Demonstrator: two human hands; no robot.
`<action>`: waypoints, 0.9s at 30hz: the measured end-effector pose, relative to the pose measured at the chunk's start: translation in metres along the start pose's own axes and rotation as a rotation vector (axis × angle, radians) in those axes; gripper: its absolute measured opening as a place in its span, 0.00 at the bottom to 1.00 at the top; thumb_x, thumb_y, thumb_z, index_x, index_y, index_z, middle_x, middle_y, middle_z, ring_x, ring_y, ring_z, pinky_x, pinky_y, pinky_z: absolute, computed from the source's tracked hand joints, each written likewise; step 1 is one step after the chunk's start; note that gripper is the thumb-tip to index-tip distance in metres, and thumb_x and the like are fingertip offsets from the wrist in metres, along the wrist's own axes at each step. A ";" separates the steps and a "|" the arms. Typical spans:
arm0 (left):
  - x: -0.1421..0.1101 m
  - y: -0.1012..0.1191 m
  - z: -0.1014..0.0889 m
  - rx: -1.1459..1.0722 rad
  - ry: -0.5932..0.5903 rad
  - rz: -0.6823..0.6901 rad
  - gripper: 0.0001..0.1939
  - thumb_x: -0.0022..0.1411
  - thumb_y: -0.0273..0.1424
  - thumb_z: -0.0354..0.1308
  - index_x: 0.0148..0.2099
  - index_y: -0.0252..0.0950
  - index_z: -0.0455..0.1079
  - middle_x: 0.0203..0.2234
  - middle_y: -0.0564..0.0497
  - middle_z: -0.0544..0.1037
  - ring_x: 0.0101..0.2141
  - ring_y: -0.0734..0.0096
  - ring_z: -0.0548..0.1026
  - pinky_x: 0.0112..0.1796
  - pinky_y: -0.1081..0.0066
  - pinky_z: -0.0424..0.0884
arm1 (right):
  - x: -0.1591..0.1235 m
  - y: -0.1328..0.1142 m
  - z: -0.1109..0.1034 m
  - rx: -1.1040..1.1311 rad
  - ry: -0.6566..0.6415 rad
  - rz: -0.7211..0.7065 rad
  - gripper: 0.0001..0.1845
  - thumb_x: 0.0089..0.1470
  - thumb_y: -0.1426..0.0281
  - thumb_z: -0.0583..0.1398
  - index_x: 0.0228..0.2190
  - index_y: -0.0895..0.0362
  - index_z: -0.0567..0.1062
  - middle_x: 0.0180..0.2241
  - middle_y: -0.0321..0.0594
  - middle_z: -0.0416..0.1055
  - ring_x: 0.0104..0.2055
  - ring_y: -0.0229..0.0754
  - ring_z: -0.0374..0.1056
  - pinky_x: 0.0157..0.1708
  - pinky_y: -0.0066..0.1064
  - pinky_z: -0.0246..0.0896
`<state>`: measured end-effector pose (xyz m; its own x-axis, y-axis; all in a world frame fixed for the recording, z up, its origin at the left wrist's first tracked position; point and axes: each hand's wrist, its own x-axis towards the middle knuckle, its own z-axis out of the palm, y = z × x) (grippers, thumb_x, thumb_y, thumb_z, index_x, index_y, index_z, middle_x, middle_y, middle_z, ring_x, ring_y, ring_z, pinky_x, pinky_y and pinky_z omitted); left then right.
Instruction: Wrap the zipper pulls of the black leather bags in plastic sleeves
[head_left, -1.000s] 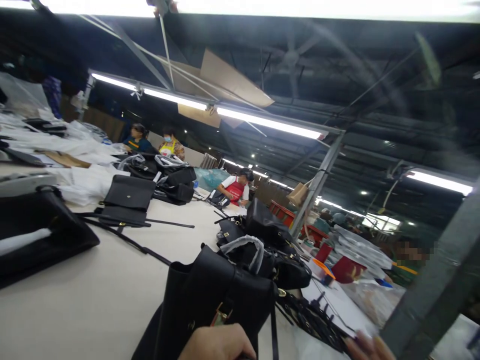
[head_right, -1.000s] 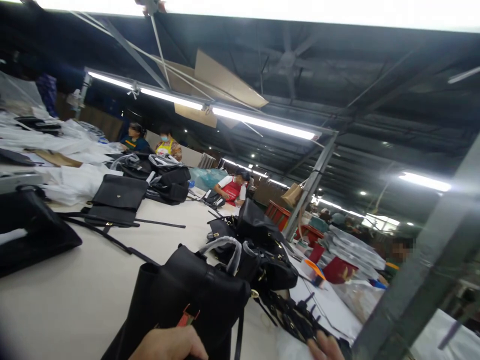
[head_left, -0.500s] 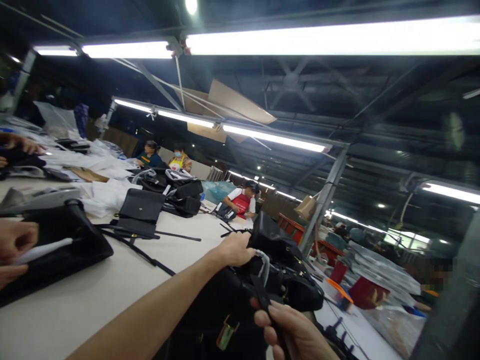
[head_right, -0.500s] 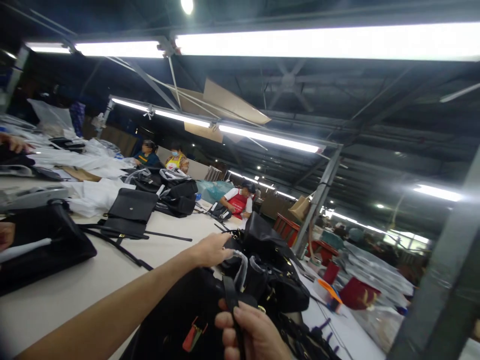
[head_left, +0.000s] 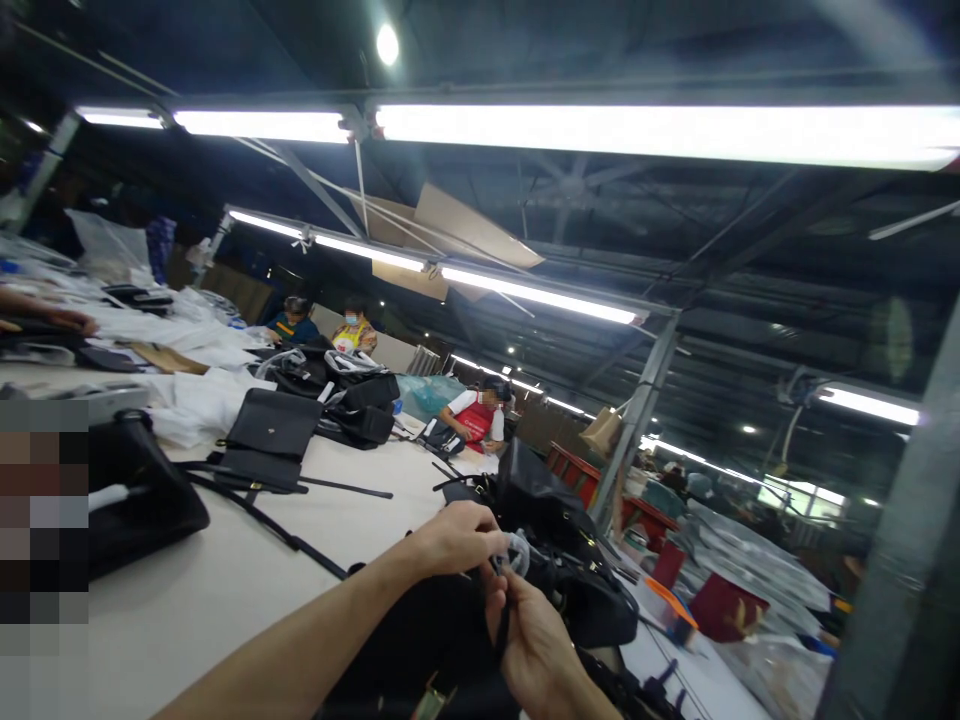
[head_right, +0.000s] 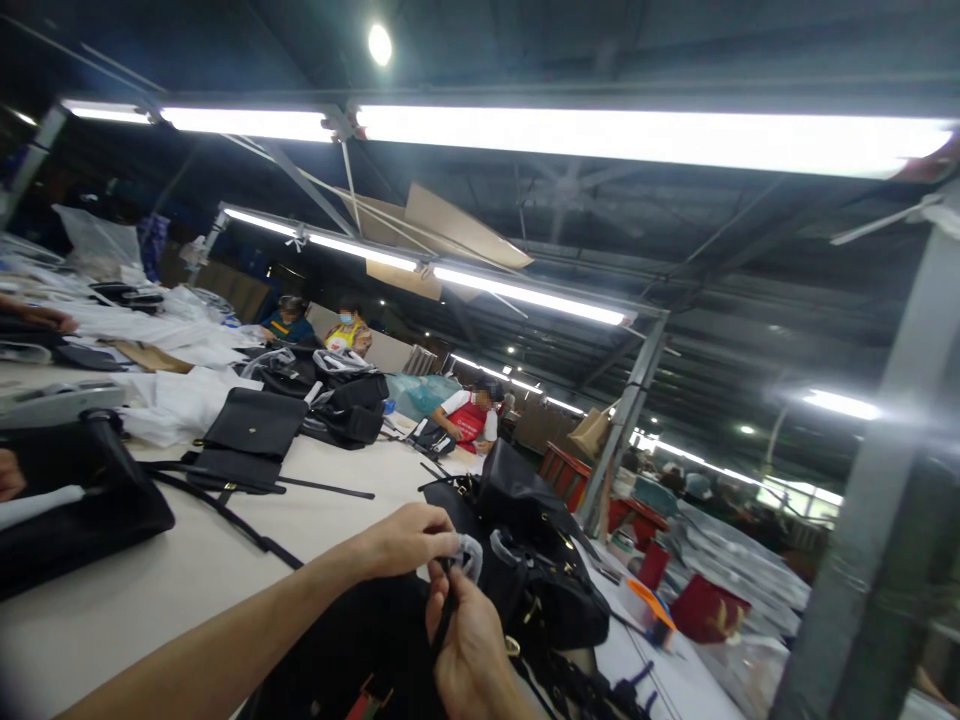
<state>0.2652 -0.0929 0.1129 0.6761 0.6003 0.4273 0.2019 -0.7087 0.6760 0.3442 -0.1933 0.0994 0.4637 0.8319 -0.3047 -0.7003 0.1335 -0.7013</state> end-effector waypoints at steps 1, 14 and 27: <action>0.002 -0.002 0.002 -0.025 0.017 -0.022 0.17 0.61 0.40 0.50 0.31 0.34 0.74 0.23 0.51 0.77 0.26 0.69 0.73 0.27 0.74 0.64 | 0.002 0.003 0.000 0.019 -0.011 -0.027 0.10 0.64 0.77 0.52 0.33 0.59 0.70 0.17 0.33 0.72 0.12 0.27 0.64 0.13 0.13 0.62; 0.013 0.027 0.015 0.030 0.230 0.134 0.07 0.58 0.27 0.56 0.29 0.37 0.73 0.29 0.51 0.74 0.37 0.65 0.72 0.39 0.70 0.66 | 0.021 0.008 -0.040 -0.211 -0.208 -0.115 0.30 0.22 0.64 0.79 0.29 0.61 0.75 0.20 0.36 0.76 0.16 0.32 0.67 0.12 0.19 0.62; -0.066 0.007 0.027 -0.694 0.010 -0.075 0.10 0.55 0.29 0.56 0.37 0.29 0.76 0.21 0.52 0.76 0.20 0.75 0.73 0.23 0.76 0.68 | -0.010 0.001 -0.072 -0.655 -0.520 -0.092 0.21 0.44 0.60 0.72 0.38 0.59 0.79 0.32 0.39 0.76 0.31 0.37 0.72 0.30 0.27 0.69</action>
<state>0.2409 -0.1476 0.0731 0.6706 0.6444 0.3674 -0.2537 -0.2662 0.9299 0.3778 -0.2405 0.0557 0.0822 0.9966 -0.0044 -0.1408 0.0072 -0.9900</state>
